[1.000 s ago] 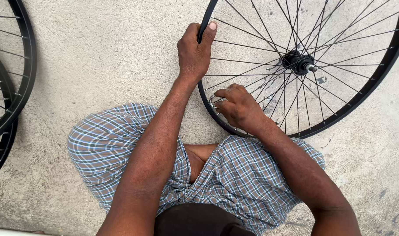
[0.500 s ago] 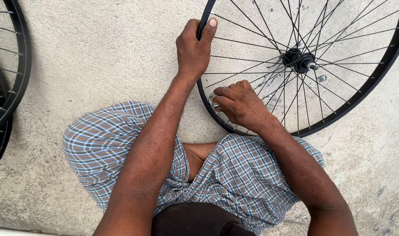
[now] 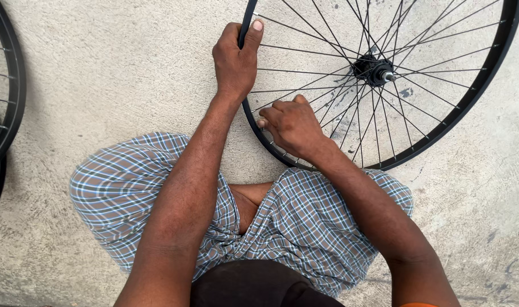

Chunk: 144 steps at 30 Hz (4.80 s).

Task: The person sits on the floor and uses a spoke wrench to adjust the tension of the spokes on a bicycle wheel. They rotate the wheel and tighten individual spokes in sequence to true the wheel.

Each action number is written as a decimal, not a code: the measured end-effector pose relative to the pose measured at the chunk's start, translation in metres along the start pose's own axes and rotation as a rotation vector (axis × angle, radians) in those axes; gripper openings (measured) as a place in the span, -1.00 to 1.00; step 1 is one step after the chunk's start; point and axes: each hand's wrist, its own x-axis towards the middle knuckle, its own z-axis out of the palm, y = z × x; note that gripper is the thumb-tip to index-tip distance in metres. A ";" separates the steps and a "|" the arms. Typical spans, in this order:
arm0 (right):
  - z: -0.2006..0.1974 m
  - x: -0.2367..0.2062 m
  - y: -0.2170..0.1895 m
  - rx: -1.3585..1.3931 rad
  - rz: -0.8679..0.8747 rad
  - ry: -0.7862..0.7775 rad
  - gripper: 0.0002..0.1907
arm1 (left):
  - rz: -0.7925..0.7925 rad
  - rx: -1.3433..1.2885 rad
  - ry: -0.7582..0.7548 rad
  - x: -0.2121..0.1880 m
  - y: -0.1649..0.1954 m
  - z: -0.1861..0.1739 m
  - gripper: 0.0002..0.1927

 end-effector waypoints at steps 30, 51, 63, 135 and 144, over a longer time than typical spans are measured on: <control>-0.035 -0.010 0.008 0.049 -0.132 -0.145 -0.52 | -0.006 -0.083 0.008 0.004 0.017 0.014 -0.45; -0.026 -0.027 0.020 0.173 -0.242 0.064 -0.79 | 0.062 -0.038 0.017 0.002 0.030 0.013 -0.53; -0.025 -0.022 0.018 0.132 -0.320 0.080 -0.74 | 0.032 -0.013 -0.002 0.003 0.025 0.014 -0.54; -0.024 -0.019 0.019 0.208 -0.114 0.115 -0.81 | 0.000 0.018 -0.011 0.006 0.018 0.016 -0.53; -0.006 -0.001 0.013 0.017 -0.165 0.394 -0.80 | -0.010 -0.018 -0.004 0.008 0.021 0.012 -0.54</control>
